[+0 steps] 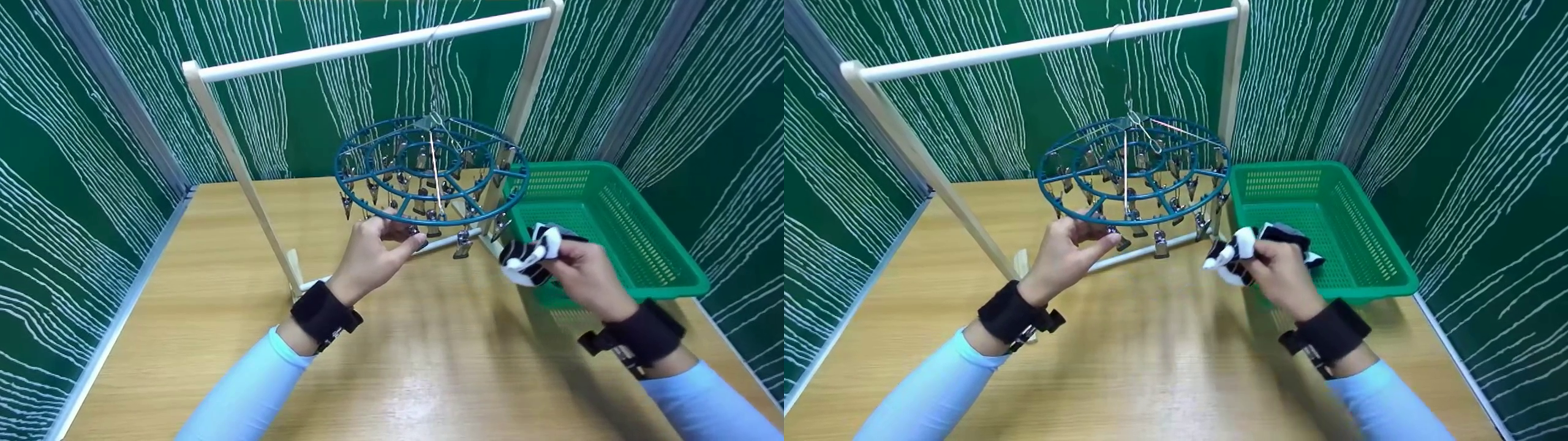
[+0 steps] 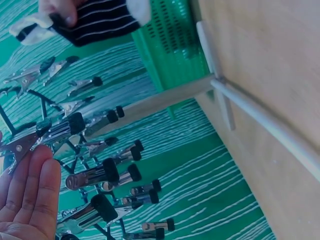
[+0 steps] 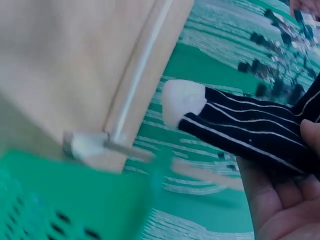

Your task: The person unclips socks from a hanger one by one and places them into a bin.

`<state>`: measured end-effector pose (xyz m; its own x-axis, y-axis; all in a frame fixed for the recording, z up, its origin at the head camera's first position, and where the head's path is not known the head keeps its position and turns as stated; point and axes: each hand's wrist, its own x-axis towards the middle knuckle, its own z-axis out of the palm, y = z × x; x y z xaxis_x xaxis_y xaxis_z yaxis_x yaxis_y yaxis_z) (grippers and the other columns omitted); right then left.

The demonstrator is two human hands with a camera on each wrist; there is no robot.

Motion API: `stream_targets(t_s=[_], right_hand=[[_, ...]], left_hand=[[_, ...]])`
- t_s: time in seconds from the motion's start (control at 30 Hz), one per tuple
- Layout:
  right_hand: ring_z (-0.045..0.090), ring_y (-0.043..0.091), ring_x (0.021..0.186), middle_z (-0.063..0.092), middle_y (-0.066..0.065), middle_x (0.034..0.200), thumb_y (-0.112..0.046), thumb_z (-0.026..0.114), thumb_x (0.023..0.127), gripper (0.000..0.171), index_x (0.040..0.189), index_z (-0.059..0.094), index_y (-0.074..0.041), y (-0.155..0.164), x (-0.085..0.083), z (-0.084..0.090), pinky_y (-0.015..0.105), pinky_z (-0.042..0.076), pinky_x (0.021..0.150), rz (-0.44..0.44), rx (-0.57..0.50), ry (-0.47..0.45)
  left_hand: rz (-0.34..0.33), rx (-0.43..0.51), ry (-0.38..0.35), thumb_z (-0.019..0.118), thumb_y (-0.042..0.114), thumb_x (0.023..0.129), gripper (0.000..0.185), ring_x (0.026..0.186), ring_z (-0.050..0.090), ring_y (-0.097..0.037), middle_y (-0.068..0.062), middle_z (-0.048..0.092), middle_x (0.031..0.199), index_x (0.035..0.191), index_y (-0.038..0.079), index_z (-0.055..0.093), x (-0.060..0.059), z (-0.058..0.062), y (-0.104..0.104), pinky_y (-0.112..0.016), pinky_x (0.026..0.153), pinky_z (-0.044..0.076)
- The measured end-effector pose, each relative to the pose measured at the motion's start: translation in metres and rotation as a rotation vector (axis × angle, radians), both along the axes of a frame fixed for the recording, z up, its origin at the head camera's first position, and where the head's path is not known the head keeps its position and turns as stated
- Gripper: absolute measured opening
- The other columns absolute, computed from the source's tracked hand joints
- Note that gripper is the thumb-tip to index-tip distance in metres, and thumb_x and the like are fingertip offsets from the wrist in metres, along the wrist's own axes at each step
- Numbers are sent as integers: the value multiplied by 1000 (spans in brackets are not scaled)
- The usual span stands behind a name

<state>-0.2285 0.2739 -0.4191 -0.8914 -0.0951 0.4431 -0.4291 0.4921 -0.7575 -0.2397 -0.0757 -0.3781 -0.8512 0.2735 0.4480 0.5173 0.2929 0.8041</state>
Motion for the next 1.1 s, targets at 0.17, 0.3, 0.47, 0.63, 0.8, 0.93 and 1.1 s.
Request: stream_targets(t_s=[0.17,0.3,0.47,0.63,0.8,0.93,1.1], right_hand=[[68,-12,79,69,-39,87,11,71,96,9,100,80,11,19,-7,18,6,54,70,-38,25,30],[61,-14,73,67,-41,83,8,72,98,9,100,80,11,34,-16,30,5,49,65,-102,70,51],[49,-4,65,77,-10,81,3,72,99,12,92,80,7,49,-32,38,10,40,58,-175,158,67],[46,-2,62,75,11,80,0,70,102,16,89,79,5,62,-49,44,11,37,55,-199,248,78],[45,1,54,68,11,67,-7,66,106,28,80,70,2,73,-71,47,17,35,49,-219,329,35],[46,6,51,67,16,68,-7,61,108,26,86,72,3,83,-90,45,20,35,48,-211,404,-1],[50,18,54,72,27,80,-3,60,107,21,100,77,8,91,-109,42,25,34,50,-214,479,-41]], left_hand=[[2,-2,8,79,15,100,20,93,77,-27,-14,80,102,109,-3,77,0,0,-1,-42,94,64],[9,0,11,79,15,100,20,93,78,-27,-14,80,103,109,-3,77,-1,0,-1,-45,94,64],[13,-2,2,79,14,100,20,94,78,-27,-14,81,103,111,-2,76,0,-1,-2,-44,95,64],[9,-5,0,79,14,100,23,96,79,-28,-15,82,103,113,-5,75,-1,-2,-2,-41,96,64],[13,-10,2,79,14,100,21,96,79,-28,-14,82,103,113,-3,76,0,-2,-3,-41,96,65],[15,-13,10,79,14,100,20,96,80,-27,-14,82,103,112,-2,76,1,-2,-2,-39,95,65],[10,-16,24,79,14,100,19,94,79,-26,-14,82,103,111,-2,76,0,-1,-1,-37,94,65]])
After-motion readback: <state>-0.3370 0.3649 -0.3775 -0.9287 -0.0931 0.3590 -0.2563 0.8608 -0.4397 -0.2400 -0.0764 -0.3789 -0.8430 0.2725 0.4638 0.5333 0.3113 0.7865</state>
